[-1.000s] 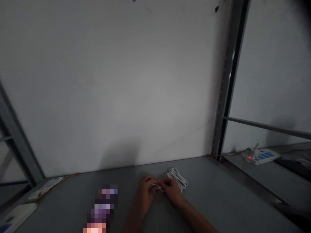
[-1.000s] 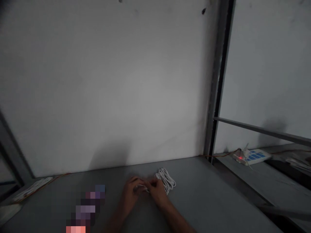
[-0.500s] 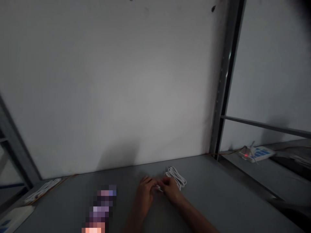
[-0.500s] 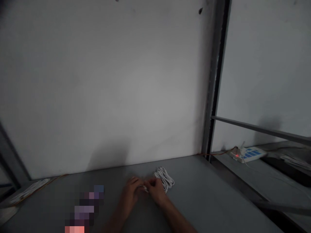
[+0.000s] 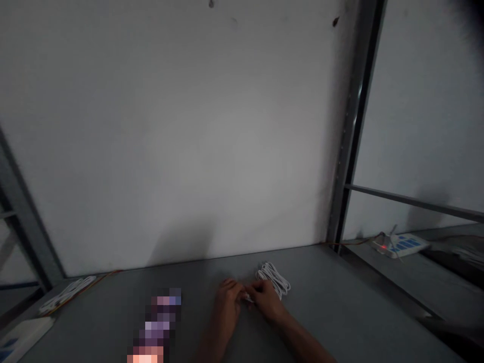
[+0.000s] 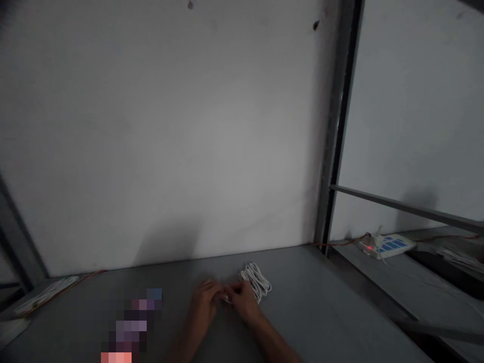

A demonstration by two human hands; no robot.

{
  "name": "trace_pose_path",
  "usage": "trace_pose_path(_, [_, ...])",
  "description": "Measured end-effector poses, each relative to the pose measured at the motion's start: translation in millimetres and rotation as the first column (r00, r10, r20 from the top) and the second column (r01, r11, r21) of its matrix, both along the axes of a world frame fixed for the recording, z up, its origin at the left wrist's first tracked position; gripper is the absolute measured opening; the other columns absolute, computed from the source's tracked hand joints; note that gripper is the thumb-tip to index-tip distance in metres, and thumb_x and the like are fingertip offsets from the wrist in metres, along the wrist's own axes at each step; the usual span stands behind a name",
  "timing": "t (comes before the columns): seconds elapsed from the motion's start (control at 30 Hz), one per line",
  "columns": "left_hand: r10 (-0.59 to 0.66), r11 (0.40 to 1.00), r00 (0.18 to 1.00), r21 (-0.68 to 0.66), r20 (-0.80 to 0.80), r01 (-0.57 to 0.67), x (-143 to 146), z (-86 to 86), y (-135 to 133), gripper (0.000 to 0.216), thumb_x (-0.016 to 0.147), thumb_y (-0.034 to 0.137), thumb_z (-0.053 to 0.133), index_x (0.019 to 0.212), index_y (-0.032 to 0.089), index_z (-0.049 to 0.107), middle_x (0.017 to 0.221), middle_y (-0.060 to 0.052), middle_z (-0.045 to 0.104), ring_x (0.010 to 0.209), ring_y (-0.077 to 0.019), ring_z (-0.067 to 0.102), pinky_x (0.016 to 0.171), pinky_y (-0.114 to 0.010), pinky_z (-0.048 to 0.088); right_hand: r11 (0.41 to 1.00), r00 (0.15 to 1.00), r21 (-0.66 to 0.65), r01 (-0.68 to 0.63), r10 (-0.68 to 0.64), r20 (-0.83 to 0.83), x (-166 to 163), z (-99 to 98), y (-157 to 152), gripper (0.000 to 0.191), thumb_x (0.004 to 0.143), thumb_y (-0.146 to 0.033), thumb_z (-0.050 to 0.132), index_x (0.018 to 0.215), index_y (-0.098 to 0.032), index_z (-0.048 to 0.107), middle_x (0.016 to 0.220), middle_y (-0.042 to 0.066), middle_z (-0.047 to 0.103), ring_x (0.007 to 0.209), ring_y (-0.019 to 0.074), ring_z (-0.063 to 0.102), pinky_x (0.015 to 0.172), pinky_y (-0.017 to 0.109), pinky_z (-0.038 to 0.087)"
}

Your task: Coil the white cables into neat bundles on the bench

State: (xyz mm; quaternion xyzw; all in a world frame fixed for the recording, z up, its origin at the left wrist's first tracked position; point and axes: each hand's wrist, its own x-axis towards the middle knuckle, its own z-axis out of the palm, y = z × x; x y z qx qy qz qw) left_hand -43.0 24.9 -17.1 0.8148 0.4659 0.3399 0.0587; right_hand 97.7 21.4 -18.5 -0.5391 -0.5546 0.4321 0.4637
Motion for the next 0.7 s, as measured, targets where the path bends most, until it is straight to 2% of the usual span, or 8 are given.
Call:
trace_pose_path(0.2, [0.01, 0.999, 0.998, 0.043, -0.055, -0.008, 2.3, -1.6, -4.3, 0.027, 0.073, -0.001, 0.048, 0.068, 0.02, 0.066, 0.074, -0.004, 0.07, 0.079, -0.0226, 0.063, 0.073, -0.032, 0.044, 1.0, 0.999, 0.006, -0.004, 0.004, -0.045, -0.5, -1.8, 0.3, 0.033, 0.074, -0.04, 0.063, 0.048, -0.019, 0.06, 0.045, 0.001, 0.055, 0.049, 0.0163, 0.053, 0.051, 0.026, 0.04])
trace_pose_path(0.37, [0.063, 0.998, 0.997, 0.021, 0.048, -0.064, 3.8, -2.8, -3.4, 0.025, 0.082, 0.008, 0.049, 0.069, 0.02, 0.067, 0.074, -0.006, 0.069, 0.078, -0.0229, 0.063, 0.073, -0.033, 0.045, 0.999, 0.999, 0.015, 0.036, -0.035, -0.021, 0.0, 0.0, -1.0, 0.034, 0.071, -0.046, 0.067, 0.05, -0.02, 0.061, 0.047, 0.001, 0.057, 0.052, 0.018, 0.056, 0.05, 0.026, 0.042])
trace_pose_path(0.5, [0.082, 0.997, 0.991, -0.008, 0.107, -0.082, 3.9, -5.5, -0.3, 0.026, 0.085, 0.013, 0.049, 0.065, 0.02, 0.065, 0.072, -0.005, 0.067, 0.077, -0.022, 0.063, 0.071, -0.032, 0.046, 1.0, 1.0, 0.017, -0.01, 0.01, -0.003, -0.7, -1.9, 0.5, 0.039, 0.071, -0.051, 0.065, 0.051, -0.019, 0.061, 0.049, 0.002, 0.058, 0.052, 0.0173, 0.056, 0.05, 0.025, 0.042])
trace_pose_path(0.7, [0.087, 0.996, 0.986, -0.036, 0.143, -0.083, 5.3, -3.1, -1.9, 0.023, 0.082, 0.012, 0.05, 0.064, 0.02, 0.062, 0.073, -0.005, 0.065, 0.078, -0.0218, 0.06, 0.072, -0.032, 0.045, 1.0, 0.994, 0.021, -0.012, 0.014, -0.105, -1.7, -9.3, 4.3, 0.04, 0.067, -0.055, 0.067, 0.056, -0.017, 0.062, 0.055, 0.004, 0.062, 0.051, 0.0171, 0.057, 0.051, 0.027, 0.045])
